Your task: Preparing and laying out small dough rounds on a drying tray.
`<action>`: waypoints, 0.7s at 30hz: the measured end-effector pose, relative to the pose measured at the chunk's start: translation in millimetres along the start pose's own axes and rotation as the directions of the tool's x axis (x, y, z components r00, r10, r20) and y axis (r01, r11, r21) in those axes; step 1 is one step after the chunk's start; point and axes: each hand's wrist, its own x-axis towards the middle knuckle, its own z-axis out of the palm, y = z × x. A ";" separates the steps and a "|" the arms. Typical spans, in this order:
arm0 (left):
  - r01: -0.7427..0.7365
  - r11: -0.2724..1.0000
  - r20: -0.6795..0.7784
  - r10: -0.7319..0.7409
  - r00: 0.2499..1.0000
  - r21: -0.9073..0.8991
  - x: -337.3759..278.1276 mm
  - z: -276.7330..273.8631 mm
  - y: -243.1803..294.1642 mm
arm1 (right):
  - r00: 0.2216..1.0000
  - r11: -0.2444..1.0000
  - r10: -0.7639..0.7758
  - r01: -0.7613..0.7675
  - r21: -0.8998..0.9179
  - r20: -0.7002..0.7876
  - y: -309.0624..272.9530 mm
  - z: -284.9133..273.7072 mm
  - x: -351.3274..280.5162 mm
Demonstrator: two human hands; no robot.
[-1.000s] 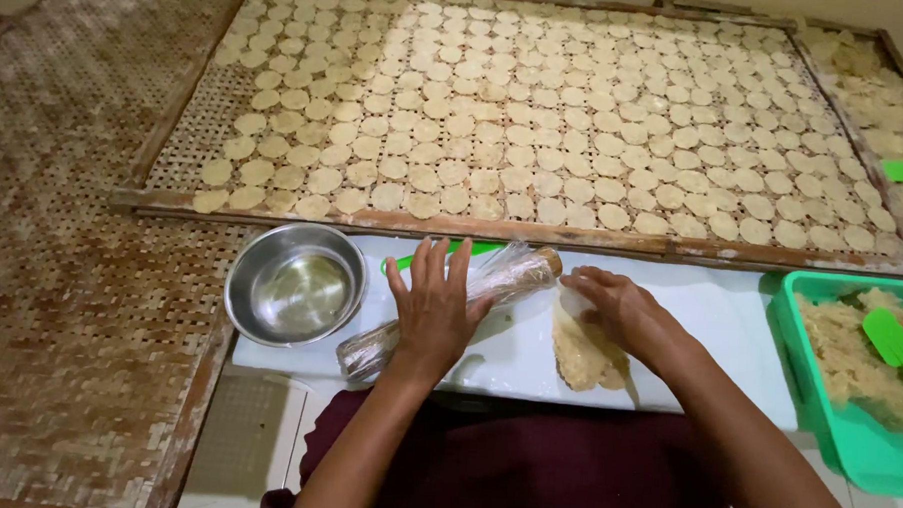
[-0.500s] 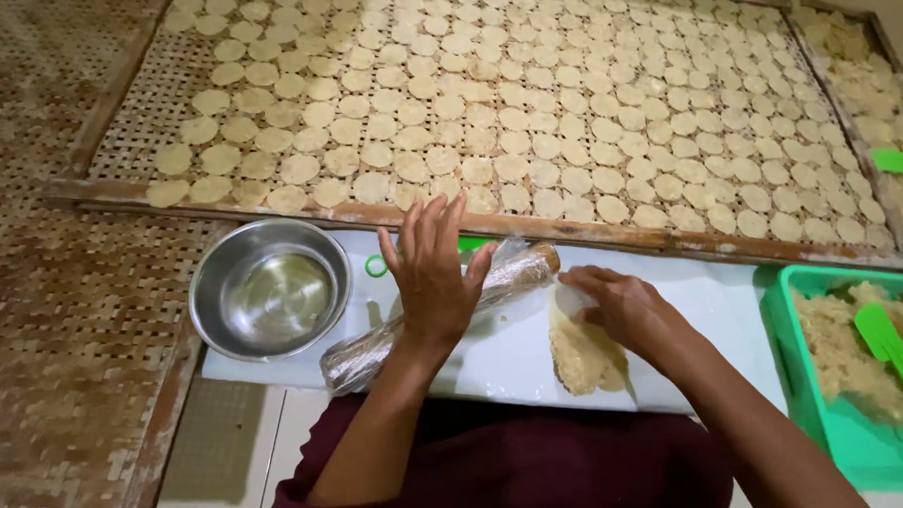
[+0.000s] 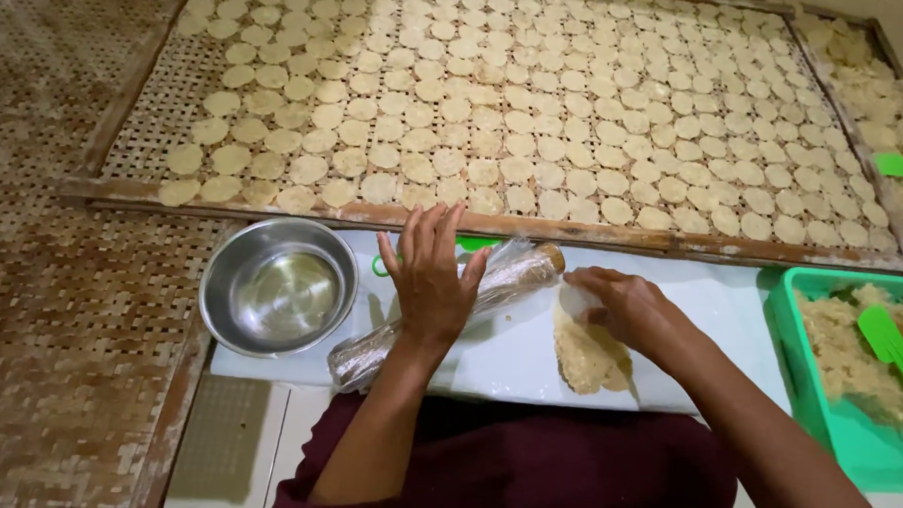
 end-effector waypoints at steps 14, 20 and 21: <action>-0.023 0.999 -0.018 0.022 1.000 -0.034 6.1 -13.6 -0.3 | 0.972 0.975 0.184 -0.161 0.155 -0.145 92.3 8.8 -46.1; -0.054 0.997 -0.002 0.054 0.999 -0.051 7.8 -15.9 17.5 | 0.946 0.970 0.222 -0.239 -0.047 -0.234 95.0 32.7 -50.5; -0.054 0.997 0.001 0.054 0.999 -0.050 6.6 -13.6 18.0 | 0.947 0.970 0.223 -0.240 -0.045 -0.232 88.3 36.9 -46.1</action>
